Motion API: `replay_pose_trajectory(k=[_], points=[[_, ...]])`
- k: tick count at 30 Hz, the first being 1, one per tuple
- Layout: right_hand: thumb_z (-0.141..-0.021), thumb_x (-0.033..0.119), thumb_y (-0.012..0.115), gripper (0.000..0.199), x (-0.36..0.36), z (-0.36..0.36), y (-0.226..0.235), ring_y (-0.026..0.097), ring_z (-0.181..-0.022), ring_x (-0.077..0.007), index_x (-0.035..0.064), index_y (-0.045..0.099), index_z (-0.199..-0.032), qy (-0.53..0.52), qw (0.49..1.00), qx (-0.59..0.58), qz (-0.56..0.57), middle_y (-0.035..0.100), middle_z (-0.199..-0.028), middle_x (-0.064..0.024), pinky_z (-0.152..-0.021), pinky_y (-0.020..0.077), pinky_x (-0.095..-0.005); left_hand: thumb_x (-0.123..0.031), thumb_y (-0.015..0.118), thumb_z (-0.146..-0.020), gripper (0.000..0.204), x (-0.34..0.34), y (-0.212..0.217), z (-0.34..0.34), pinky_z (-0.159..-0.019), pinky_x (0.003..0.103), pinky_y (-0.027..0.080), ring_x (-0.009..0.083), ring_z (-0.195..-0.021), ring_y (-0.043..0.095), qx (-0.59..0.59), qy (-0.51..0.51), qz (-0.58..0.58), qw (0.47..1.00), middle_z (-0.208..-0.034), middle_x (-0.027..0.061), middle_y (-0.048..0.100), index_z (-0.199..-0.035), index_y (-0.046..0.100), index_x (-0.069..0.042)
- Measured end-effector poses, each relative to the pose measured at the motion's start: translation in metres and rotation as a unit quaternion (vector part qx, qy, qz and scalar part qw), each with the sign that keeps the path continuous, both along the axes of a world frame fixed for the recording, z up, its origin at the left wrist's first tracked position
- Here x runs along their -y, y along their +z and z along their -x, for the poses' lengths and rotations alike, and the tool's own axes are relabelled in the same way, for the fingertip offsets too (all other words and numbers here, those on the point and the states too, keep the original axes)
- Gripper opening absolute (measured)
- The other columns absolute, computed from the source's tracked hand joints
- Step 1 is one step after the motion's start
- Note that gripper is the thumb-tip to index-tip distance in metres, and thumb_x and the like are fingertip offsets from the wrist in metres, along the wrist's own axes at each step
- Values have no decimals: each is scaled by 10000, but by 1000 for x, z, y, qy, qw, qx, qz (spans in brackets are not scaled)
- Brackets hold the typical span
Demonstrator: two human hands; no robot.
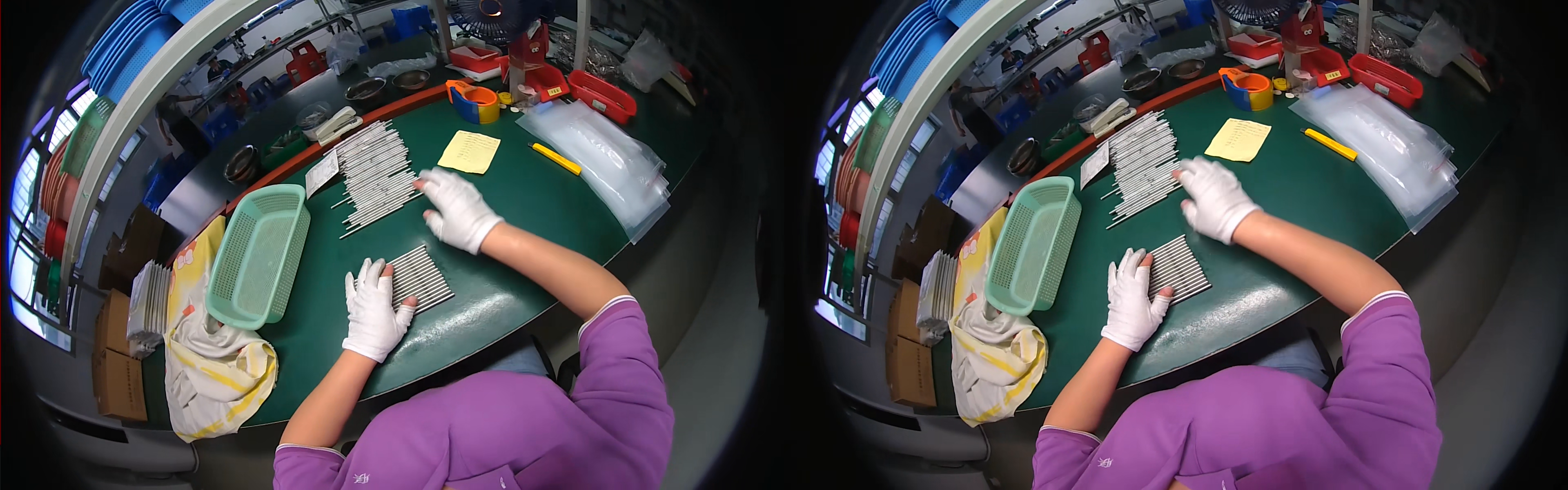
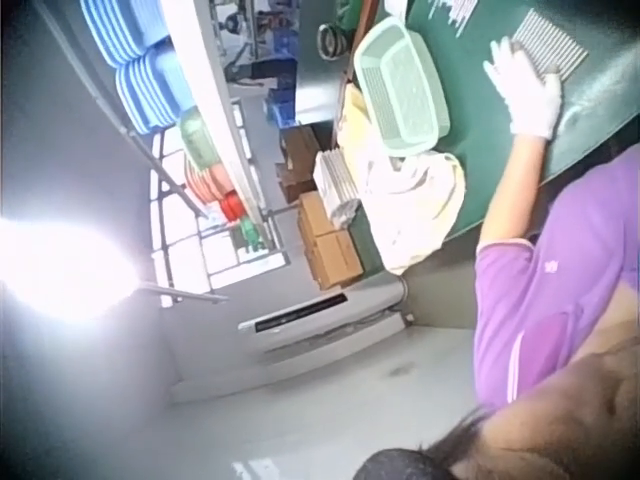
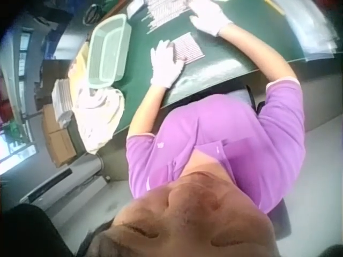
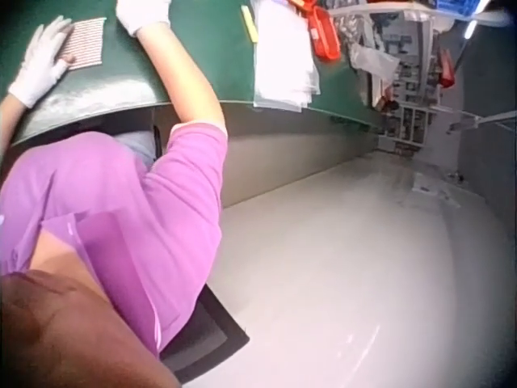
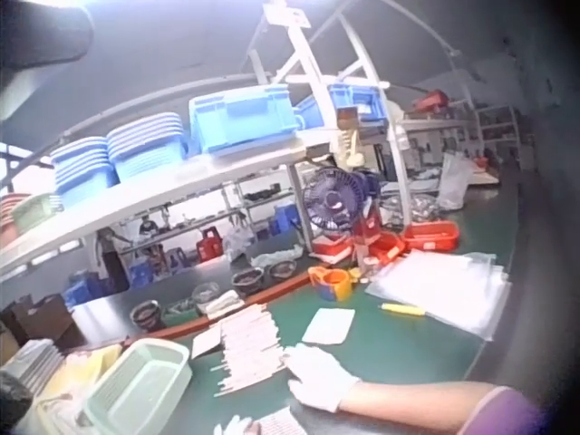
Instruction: Counting and placing metal rods into plastic bags.
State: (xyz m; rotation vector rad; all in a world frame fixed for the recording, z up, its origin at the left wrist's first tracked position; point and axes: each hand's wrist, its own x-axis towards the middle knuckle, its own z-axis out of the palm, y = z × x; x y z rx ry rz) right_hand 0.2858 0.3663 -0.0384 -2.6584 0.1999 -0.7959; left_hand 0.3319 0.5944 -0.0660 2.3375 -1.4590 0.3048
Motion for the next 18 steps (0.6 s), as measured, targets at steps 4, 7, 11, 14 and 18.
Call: replay_pose_trajectory(k=[4, 7, 11, 14, 18], points=[[-804, 250, 607, 368, 81, 13, -11, 527, -1081, -293, 59, 572, -1116, -112, 975, -153, 116, 550, -1155, -122, -931, 424, -366, -318, 627, -769, 589, 2, 1, -2, -1043, 568, 214, 399, -1221, 375, -4, -10, 1, 1000, -1249, 201, 444, -1186, 468, 66], [-818, 233, 605, 297, 117, 45, -14, 566, -1019, -280, 48, 593, -1050, -34, 994, -99, 41, 587, -1075, -128, -886, 451, -354, -329, 619, -776, 597, 1, 4, -2, -1045, 568, 210, 401, -1226, 370, -11, -13, -4, 1000, -1261, 206, 435, -1193, 462, 68], [-810, 162, 629, 186, 140, 75, -10, 600, -883, -296, 26, 625, -937, -48, 997, -54, 9, 627, -919, -120, -794, 478, -332, -376, 576, -823, 604, 1, 8, -1, -1044, 574, 221, 417, -1238, 363, -6, -22, -28, 999, -1280, 228, 416, -1232, 423, 42], [-879, 196, 570, 202, 107, 69, -5, 606, -930, -234, 30, 628, -978, -42, 990, 112, -81, 634, -960, -109, -835, 462, -309, -363, 563, -843, 579, 0, 7, -1, -1053, 569, 208, 421, -1239, 367, -11, -25, -20, 999, -1280, 222, 423, -1236, 424, 38], [-970, 355, 417, 441, -3, 41, -9, 474, -1177, -201, -13, 500, -1198, 138, 781, 164, -587, 534, -1209, -114, -1022, 332, -299, -262, 530, -878, 500, -7, -6, -6, -1075, 543, 181, 406, -1246, 372, -105, -4, 69, 992, -1268, 213, 448, -1264, 413, 33]])
